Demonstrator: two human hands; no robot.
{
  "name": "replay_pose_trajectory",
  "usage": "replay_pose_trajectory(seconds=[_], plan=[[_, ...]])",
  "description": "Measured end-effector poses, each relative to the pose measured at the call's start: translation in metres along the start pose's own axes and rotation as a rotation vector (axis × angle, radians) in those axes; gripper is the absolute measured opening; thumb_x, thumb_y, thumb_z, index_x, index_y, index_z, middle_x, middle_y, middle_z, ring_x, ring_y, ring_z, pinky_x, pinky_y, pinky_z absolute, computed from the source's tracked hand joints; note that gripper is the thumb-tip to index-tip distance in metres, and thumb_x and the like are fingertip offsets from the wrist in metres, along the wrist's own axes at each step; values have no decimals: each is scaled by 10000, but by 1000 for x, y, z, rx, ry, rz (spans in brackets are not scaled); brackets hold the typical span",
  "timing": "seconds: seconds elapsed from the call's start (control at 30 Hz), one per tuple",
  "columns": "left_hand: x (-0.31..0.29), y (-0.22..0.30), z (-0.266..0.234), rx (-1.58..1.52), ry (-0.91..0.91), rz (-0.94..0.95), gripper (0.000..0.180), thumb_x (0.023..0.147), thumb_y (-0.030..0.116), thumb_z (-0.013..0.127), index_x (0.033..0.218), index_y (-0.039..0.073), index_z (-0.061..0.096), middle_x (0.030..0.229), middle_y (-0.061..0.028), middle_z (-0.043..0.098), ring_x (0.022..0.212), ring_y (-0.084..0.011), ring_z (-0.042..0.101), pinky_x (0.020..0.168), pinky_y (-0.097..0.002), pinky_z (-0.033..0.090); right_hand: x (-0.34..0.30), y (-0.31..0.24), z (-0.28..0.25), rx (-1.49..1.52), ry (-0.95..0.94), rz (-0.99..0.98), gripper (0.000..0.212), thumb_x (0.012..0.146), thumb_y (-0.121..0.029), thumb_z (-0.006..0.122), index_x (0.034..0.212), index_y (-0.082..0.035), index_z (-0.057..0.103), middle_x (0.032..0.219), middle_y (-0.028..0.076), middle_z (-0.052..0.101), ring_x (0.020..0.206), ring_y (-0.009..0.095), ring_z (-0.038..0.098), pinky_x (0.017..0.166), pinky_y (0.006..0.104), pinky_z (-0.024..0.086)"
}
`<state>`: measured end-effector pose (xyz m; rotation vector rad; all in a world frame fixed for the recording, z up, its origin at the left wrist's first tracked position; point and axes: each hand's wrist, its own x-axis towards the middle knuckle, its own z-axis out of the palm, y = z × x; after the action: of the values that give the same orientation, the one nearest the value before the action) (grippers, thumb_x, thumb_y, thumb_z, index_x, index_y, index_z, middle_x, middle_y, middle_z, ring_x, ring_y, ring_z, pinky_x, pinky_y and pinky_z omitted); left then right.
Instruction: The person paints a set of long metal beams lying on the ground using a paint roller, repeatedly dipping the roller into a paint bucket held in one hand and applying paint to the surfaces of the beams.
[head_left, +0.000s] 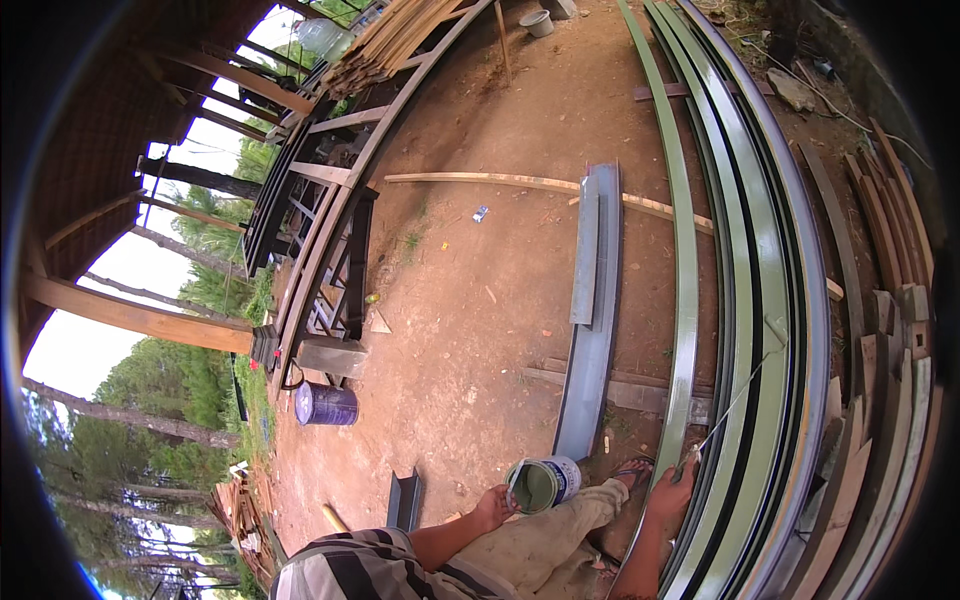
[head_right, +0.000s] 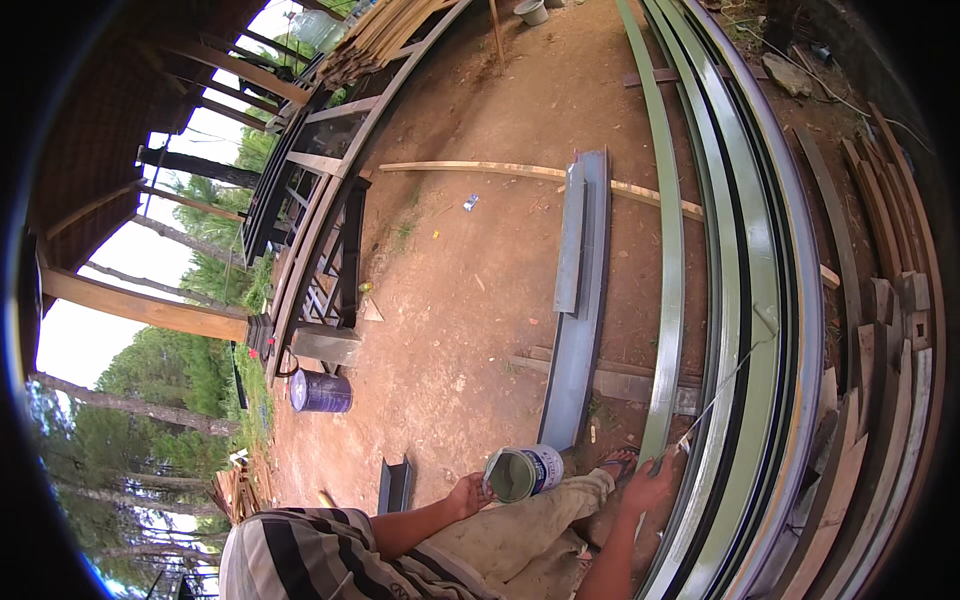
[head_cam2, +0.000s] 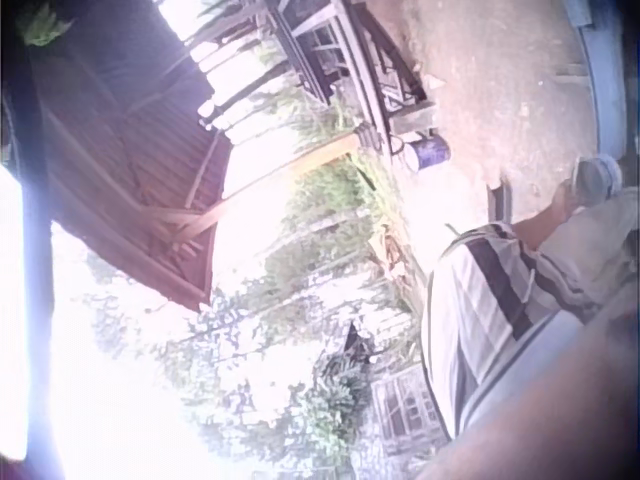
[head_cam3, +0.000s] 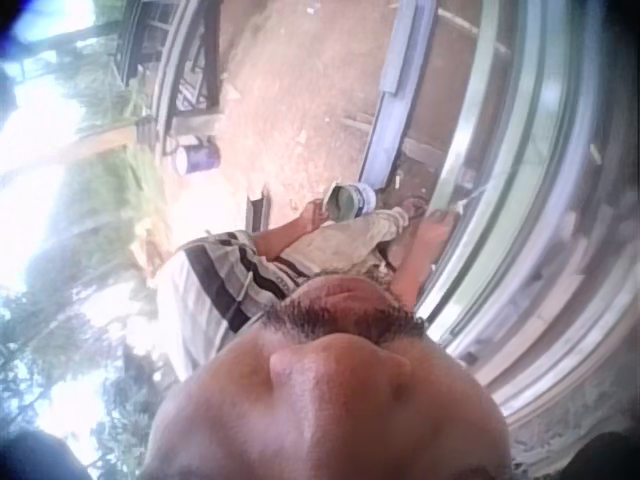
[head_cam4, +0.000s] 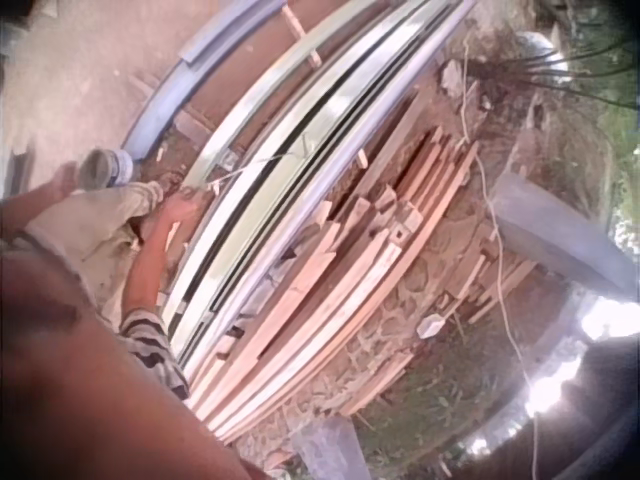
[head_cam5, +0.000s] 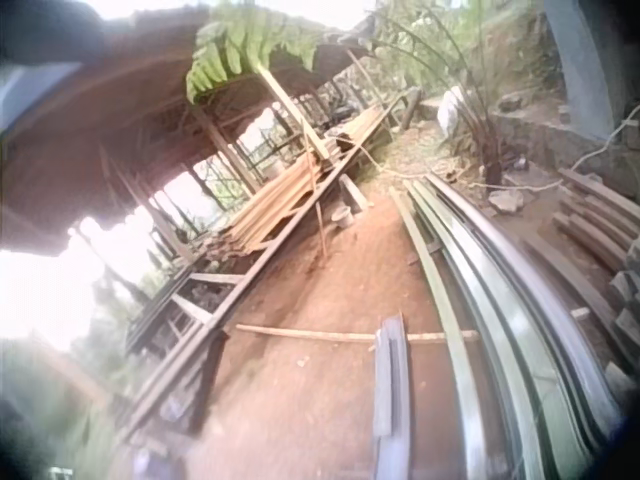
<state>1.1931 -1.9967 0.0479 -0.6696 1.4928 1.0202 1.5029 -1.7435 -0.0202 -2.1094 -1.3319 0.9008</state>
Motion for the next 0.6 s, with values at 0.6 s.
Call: replay_pose_trajectory(seconds=[0.6], plan=[[-7,-30,53,3,140,253,210,960,276,577,838,106,595,725,-55,610,739,-226,621,838,-356,520,-10,30,-92,-104,-90,-27,591,844,-35,656,1429,-51,577,1291,259,655,1152,442,640,994,476,488]])
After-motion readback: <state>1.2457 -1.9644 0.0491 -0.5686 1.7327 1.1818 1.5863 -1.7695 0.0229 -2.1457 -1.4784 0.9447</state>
